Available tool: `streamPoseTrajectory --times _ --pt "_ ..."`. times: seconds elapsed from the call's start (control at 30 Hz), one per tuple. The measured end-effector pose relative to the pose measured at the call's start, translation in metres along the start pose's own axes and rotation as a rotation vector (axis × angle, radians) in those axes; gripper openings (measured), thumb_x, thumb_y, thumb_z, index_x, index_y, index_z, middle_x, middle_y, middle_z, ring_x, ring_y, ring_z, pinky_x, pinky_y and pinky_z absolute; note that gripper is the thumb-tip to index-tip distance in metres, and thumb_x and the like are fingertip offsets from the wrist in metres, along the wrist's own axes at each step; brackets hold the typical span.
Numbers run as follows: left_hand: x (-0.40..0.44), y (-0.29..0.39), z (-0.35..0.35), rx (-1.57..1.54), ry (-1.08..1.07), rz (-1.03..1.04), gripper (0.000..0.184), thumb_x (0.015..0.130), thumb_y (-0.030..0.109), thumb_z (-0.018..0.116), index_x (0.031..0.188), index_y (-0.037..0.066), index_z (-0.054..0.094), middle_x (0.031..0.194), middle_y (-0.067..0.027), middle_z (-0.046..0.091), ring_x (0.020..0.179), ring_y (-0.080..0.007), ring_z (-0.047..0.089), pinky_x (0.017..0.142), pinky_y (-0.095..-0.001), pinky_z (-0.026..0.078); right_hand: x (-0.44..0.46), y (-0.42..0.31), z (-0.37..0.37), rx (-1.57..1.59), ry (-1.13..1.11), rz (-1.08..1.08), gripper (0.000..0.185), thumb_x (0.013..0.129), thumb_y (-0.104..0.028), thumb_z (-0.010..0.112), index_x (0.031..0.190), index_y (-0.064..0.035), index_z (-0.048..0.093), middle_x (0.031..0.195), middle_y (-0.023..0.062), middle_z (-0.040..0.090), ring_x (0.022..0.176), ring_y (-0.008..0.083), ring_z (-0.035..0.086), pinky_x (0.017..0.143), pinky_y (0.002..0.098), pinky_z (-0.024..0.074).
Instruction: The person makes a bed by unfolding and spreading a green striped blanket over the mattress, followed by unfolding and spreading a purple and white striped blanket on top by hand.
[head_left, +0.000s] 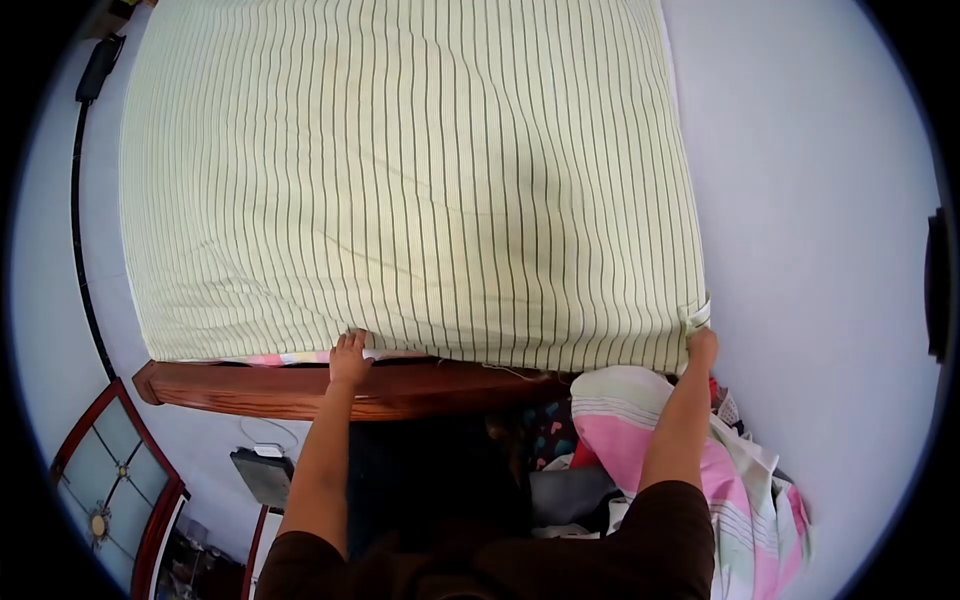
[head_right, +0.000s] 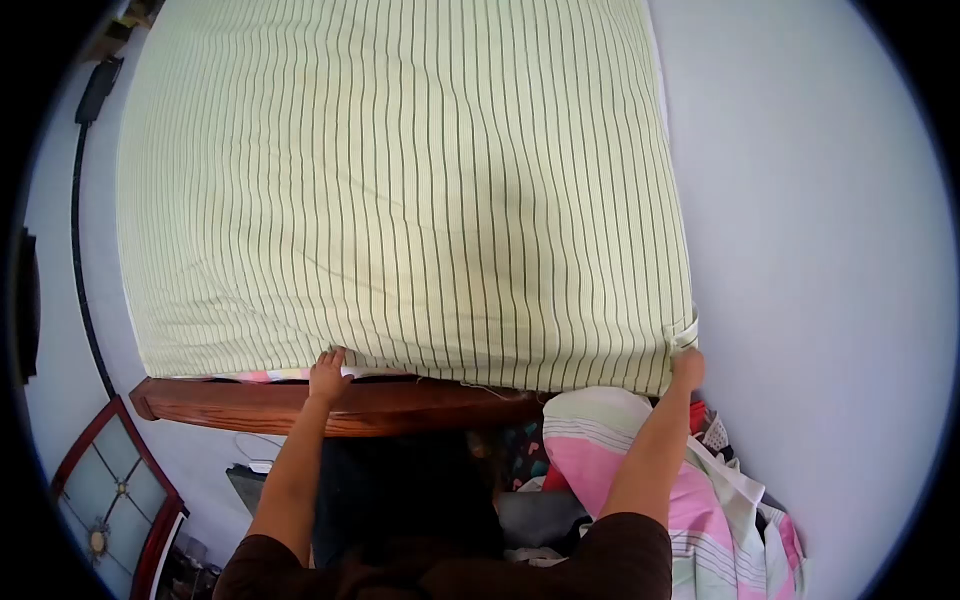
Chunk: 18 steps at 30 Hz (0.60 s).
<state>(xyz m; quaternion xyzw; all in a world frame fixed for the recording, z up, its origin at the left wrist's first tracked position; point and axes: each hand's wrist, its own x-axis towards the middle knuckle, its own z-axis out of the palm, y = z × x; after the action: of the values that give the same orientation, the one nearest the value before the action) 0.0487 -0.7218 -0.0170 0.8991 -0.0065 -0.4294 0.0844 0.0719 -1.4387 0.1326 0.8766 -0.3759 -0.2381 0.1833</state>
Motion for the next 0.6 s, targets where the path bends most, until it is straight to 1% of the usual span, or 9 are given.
streamPoseTrajectory --times 0.1,0.17,0.2,0.3,0.4,0.43,0.5,0.53,0.6 --pt "0.003 0.0 -0.004 -0.046 0.001 -0.032 0.07 0.071 0.026 0.07 0.131 0.015 0.036 0.132 -0.0094 0.042 0.124 -0.028 0.037 0.097 -0.0417 0.037 -0.011 -0.013 0.014 0.121 0.02 0.085 0.029 0.083 -0.018 0.04 0.089 -0.002 0.063 0.095 0.0193 0.063 0.089 0.0379 0.059 0.074 0.0468 0.0476" --pt "0.004 -0.003 -0.005 -0.036 0.007 -0.044 0.07 0.07 0.026 0.071 0.131 0.016 0.037 0.132 -0.0092 0.042 0.123 -0.0277 0.037 0.096 -0.0422 0.037 0.006 0.001 0.049 0.141 0.024 -0.013 0.03 0.084 -0.018 0.038 0.09 -0.0014 0.062 0.096 0.02 0.062 0.091 0.0383 0.059 0.076 0.0464 0.0468" --pt "0.004 -0.003 -0.006 -0.033 0.007 -0.05 0.071 0.069 0.026 0.071 0.131 0.016 0.037 0.131 -0.009 0.041 0.123 -0.0275 0.037 0.096 -0.0424 0.038 0.008 0.001 0.053 0.148 0.025 -0.062 0.03 0.084 -0.018 0.038 0.09 -0.0011 0.062 0.096 0.0204 0.062 0.091 0.0385 0.058 0.077 0.0462 0.0463" --pt "0.006 -0.004 -0.004 0.047 0.003 -0.035 0.072 0.068 0.025 0.072 0.13 0.017 0.038 0.132 -0.0092 0.039 0.125 -0.027 0.034 0.096 -0.0426 0.037 0.014 0.006 0.062 0.203 0.049 -0.058 0.036 0.089 -0.019 0.033 0.092 0.0042 0.06 0.098 0.0238 0.061 0.093 0.0406 0.056 0.08 0.046 0.0444" --pt "0.013 -0.001 -0.003 0.138 -0.051 -0.021 0.073 0.068 0.025 0.073 0.131 0.018 0.037 0.133 -0.0104 0.036 0.126 -0.0266 0.031 0.096 -0.0423 0.036 0.049 0.037 0.119 0.751 0.101 0.268 0.044 0.092 -0.022 0.028 0.093 0.0105 0.058 0.098 0.028 0.059 0.092 0.0428 0.055 0.081 0.0463 0.0435" --pt "0.015 0.002 -0.003 0.154 -0.053 -0.009 0.075 0.066 0.025 0.074 0.131 0.017 0.037 0.132 -0.0128 0.037 0.127 -0.0281 0.03 0.097 -0.0417 0.035 0.059 0.05 0.131 0.802 0.086 0.287 0.045 0.092 -0.023 0.028 0.093 0.0117 0.058 0.098 0.0287 0.059 0.092 0.043 0.055 0.081 0.0463 0.0433" --pt "0.017 0.012 -0.007 0.275 -0.042 0.027 0.063 0.073 0.024 0.068 0.128 0.014 0.039 0.13 -0.0134 0.038 0.124 -0.03 0.032 0.096 -0.0407 0.034 0.071 0.065 0.147 0.913 0.062 0.325 0.049 0.093 -0.025 0.028 0.093 0.0142 0.057 0.097 0.03 0.059 0.092 0.0435 0.055 0.082 0.0463 0.043" --pt "0.02 0.012 -0.003 0.326 -0.022 0.044 0.056 0.075 0.023 0.063 0.126 0.013 0.041 0.128 -0.0136 0.039 0.122 -0.0305 0.034 0.096 -0.0408 0.034 0.065 0.061 0.139 0.844 0.057 0.3 0.048 0.093 -0.024 0.028 0.093 0.0132 0.057 0.096 0.0301 0.059 0.092 0.0432 0.056 0.082 0.0463 0.0431" --pt "0.03 0.01 0.01 0.425 0.026 0.076 0.043 0.081 0.021 0.055 0.121 0.01 0.045 0.124 -0.0142 0.043 0.118 -0.0314 0.037 0.096 -0.0411 0.033 0.045 0.042 0.094 0.71 0.052 0.244 0.046 0.092 -0.023 0.028 0.092 0.0112 0.058 0.095 0.0301 0.059 0.092 0.0425 0.056 0.082 0.0462 0.0435"
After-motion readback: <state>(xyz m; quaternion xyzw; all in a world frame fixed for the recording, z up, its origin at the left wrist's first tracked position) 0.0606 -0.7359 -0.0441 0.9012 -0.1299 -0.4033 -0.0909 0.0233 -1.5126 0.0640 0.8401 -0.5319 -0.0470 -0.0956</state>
